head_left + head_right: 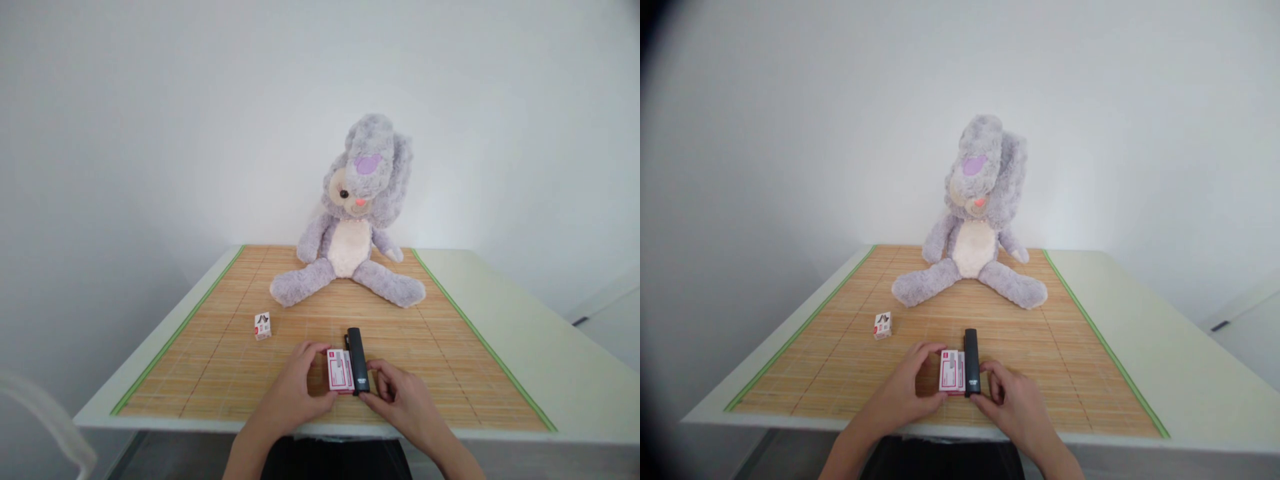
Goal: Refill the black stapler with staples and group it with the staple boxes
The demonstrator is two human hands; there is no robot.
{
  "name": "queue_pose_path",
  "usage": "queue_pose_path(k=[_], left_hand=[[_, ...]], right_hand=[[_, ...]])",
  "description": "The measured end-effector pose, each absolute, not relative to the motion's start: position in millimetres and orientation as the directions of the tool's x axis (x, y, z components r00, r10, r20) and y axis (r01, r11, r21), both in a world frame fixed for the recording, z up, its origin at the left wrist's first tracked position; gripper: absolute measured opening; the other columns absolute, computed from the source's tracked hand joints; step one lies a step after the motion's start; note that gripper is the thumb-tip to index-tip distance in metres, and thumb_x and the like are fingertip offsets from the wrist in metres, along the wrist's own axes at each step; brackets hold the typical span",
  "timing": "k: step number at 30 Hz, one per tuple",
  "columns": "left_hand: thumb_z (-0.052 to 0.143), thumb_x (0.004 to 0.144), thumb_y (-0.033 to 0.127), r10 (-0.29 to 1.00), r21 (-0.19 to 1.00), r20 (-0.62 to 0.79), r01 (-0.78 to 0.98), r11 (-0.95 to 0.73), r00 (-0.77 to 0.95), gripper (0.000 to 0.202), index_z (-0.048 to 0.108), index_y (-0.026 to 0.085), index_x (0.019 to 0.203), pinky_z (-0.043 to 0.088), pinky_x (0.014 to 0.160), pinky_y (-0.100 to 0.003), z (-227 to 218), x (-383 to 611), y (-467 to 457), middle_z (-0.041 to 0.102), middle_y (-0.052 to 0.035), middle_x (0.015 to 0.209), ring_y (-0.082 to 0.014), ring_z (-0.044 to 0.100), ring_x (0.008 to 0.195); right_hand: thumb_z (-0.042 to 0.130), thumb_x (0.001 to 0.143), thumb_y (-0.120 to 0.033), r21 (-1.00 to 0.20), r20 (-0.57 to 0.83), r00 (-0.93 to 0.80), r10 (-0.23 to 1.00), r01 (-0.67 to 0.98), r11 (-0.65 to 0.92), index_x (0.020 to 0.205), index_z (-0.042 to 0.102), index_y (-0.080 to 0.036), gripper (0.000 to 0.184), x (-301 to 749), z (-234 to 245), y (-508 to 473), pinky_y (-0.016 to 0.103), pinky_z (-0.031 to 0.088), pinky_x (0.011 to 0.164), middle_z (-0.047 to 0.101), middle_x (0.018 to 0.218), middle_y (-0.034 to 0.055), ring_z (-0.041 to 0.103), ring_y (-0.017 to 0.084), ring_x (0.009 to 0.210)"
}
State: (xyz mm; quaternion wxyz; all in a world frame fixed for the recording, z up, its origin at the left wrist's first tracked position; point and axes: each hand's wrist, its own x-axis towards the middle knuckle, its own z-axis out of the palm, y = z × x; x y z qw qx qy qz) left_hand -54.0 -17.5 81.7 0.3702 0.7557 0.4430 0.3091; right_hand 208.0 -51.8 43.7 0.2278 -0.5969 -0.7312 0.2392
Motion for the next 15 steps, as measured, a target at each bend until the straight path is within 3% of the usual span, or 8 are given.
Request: queue_pose_path(k=[6,15], left_hand=[[0.082,0.072,0.023,0.896,0.85,0.152,0.408,-0.334,0.416,0.062,0.063,0.03,0.131,0.044,0.114,-0.04,73,-51,-14,0.062,-0.0056,0.136,-0.0248,0.058,0.127],[0.085,0.074,0.029,0.89,0.867,0.113,0.394,-0.305,0.441,0.073,0.058,0.034,0.142,0.044,0.117,-0.041,64,-44,-11,0.063,-0.0023,0.143,-0.0254,0.059,0.131]], right_hand=[[0.072,0.089,-0.042,-0.636,0.039,-0.182,0.982,0.754,0.165,0.117,0.064,-0.026,0.033,208,45,-54,0.026,0.036,0.061,0.055,0.063,-0.0092,0.057,0.014,0.059],[0.072,0.089,-0.038,-0.632,0.046,-0.185,0.982,0.756,0.172,0.119,0.063,-0.026,0.034,208,41,-53,0.026,0.037,0.062,0.057,0.064,-0.0088,0.058,0.014,0.061]])
